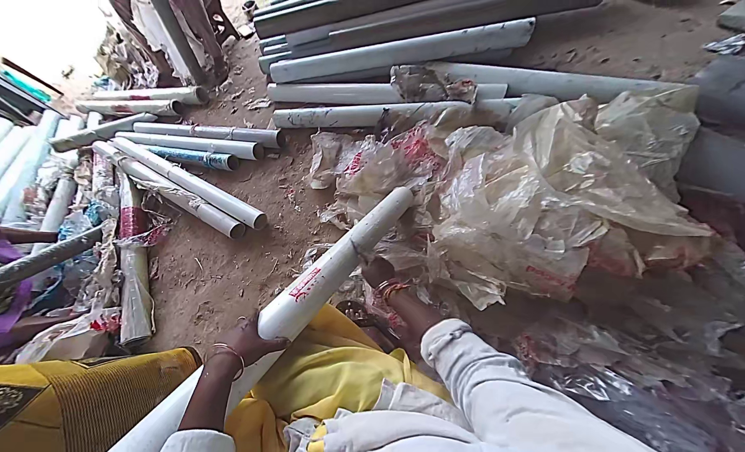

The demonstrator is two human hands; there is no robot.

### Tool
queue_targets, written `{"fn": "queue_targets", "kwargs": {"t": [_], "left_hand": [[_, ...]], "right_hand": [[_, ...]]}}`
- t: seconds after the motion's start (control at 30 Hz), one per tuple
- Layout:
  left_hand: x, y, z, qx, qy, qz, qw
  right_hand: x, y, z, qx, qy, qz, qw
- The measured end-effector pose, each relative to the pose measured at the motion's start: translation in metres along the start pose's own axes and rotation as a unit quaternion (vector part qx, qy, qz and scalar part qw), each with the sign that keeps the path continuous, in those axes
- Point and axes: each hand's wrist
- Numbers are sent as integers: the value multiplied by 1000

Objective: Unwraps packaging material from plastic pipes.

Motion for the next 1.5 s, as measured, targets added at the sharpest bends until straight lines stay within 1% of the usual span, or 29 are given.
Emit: {"fn": "queue_targets", "kwargs": {"t": [0.03, 0.07, 0.1, 0.13, 0.17, 0.23, 0.27, 0.3, 0.33, 0.4, 0.43, 0.47, 0.5, 0.6, 0.63, 0.67, 0.77, 0.8, 0.83, 0.97, 1.07, 1.17, 1.23, 1.27, 1.33, 1.37, 1.4, 1.43, 1.5], "left_hand": [[-1, 2, 1, 1, -4, -2, 1000], [-1, 2, 2, 0, -3, 1, 1000], [-1, -1, 1, 1, 1, 7, 1000], [-1, -4, -1, -1, 7, 11, 1000], [-1, -4, -1, -4, 10, 15, 1000], [-1, -4, -3, -11, 16, 18, 1000], [-2, -3, -3, -11, 18, 17, 1000], [-2, -3, -4, -9, 17, 15, 1000], [-3, -3, -2, -8, 15, 13, 1000], [-3, -2, -1, -13, 14, 10, 1000], [-4, -2, -1, -12, 19, 12, 1000], [-5, -5, -2, -8, 26, 18, 999], [-7, -9, -3, -5, 37, 25, 999], [-8, -12, -3, -14, 42, 31, 999], [-8, -11, -4, -13, 42, 30, 999], [-8, -10, -4, -12, 39, 26, 999], [-5, -7, -2, -12, 33, 21, 999], [-5, -6, -3, -12, 33, 21, 999], [-4, -6, -5, -12, 33, 21, 999], [-3, -6, -7, -19, 32, 22, 999], [-2, -4, -5, -18, 21, 14, 1000], [0, -2, -7, -22, 18, 13, 1000], [0, 1, -9, -19, 26, 19, 999], [1, 3, -8, -15, 30, 22, 999], [2, 7, -5, -10, 31, 23, 999], [2, 8, -5, -8, 28, 22, 999], [2, 6, -3, -9, 25, 23, 999], [1, 3, -5, -7, 22, 24, 999], [0, -1, -4, -5, 37, 28, 999]], "right_hand": [[19, -18, -8, 17, -4, 63, 998], [35, -27, -14, 15, 3, 95, 995], [40, -23, -17, 6, 9, 86, 996], [34, -7, -14, -5, 14, 38, 999], [26, 14, 1, -9, 14, -36, 999], [12, 48, 45, 26, -15, -213, 977], [8, 57, 63, 50, -35, -270, 961], [4, 58, 69, 60, -45, -275, 958], [4, 53, 64, 62, -52, -236, 968], [10, 24, 38, 34, -53, -89, 994], [16, 9, 26, 27, -48, -45, 997], [19, 2, 18, 19, -47, -35, 998], [17, 4, 15, 7, -46, -60, 997], [2, 43, 34, -49, -58, -214, 974], [-3, 50, 39, -57, -54, -240, 968], [-5, 50, 39, -54, -50, -234, 969], [2, 22, 23, -8, -58, -94, 994], [0, 16, 18, -5, -51, -75, 996], [-7, 20, 15, -18, -40, -88, 995], [-42, 78, 40, -110, -6, -277, 955], [-40, 80, 45, -100, -12, -318, 943], [-41, 80, 47, -82, -5, -296, 952], [-44, 81, 43, -59, -5, -244, 968], [-42, 76, 35, -47, 2, -183, 982], [-18, 45, 10, -33, 31, -17, 999], [-1, 28, -3, -40, 39, 46, 997], [12, 23, -11, -56, 46, 73, 995], [15, 28, -13, -74, 51, 61, 994], [10, 56, 10, -78, 61, -27, 995]]}}
Point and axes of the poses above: each hand's wrist, its own y-axis away from the middle knuckle, its own z-axis out of the palm, x = y × z, and after that the axes turned 2 degrees about -y, right-handed
